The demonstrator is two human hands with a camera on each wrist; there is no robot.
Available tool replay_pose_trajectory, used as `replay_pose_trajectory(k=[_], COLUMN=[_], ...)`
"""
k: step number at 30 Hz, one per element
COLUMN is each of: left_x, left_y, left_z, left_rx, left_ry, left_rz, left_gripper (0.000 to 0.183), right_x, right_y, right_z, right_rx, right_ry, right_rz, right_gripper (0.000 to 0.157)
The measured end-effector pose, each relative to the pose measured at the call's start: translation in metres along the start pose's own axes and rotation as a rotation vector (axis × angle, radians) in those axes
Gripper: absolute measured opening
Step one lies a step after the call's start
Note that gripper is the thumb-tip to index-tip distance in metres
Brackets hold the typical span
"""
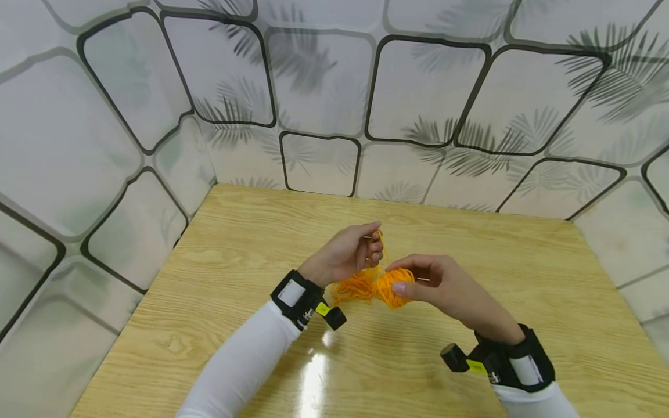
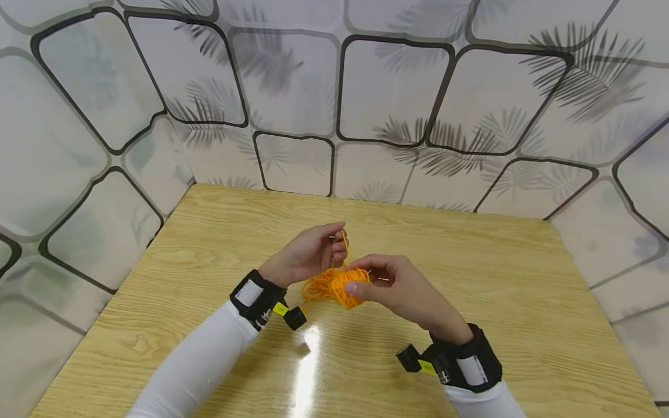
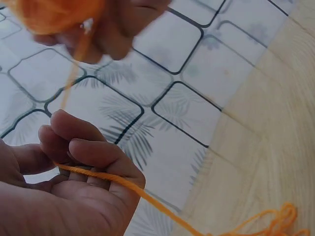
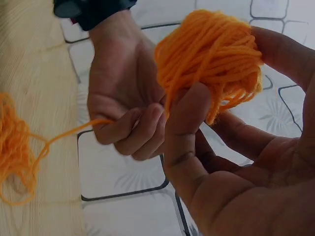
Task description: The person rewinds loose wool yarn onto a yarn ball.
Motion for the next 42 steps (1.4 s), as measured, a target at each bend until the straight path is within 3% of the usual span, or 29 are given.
replay_pose_trajectory(k=[6, 14, 25, 29, 33, 42], left_x=[-0.008, -0.025, -0.051, -0.058, -0.062, -0.059], left_y=[-0.008, -0.032, -0.066, -0.073, -0.078, -0.075], left_z=[0.014, 0.026, 0.028, 0.025, 0.016, -0.015], left_rx=[0.106, 0.361, 0.572, 0.629, 0.65, 0.638], left_ry=[-0.075, -0.196, -0.319, -0.338, -0.327, -0.258], left_rz=[-0.021, -0.077, -0.17, -0.202, -0.218, -0.251], left_gripper=[0.033, 0.04, 0.039, 0.038, 0.037, 0.037], right_x=[0.005, 0.01, 0.014, 0.014, 0.016, 0.02], right_y=[0.004, 0.015, 0.037, 0.045, 0.05, 0.055], right_z=[0.015, 0.032, 0.054, 0.061, 0.061, 0.046], right_rx=[-0.175, -0.249, -0.269, -0.145, 0.077, 0.587], right_ry=[-0.034, -0.084, -0.116, -0.095, -0.039, 0.093], right_rz=[0.079, 0.195, 0.378, 0.439, 0.472, 0.413], right_gripper=[0.039, 0.049, 0.055, 0.056, 0.055, 0.053])
Point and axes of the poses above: each hand's wrist, its own x-axis towards the middle knuckle, its own y-axis out of the back of the hand, z = x × y, the point moved 7 cm from there along x, towards the middle knuckle, and after that the axes turned 2 degrees about -x, right-handed, at the moved point
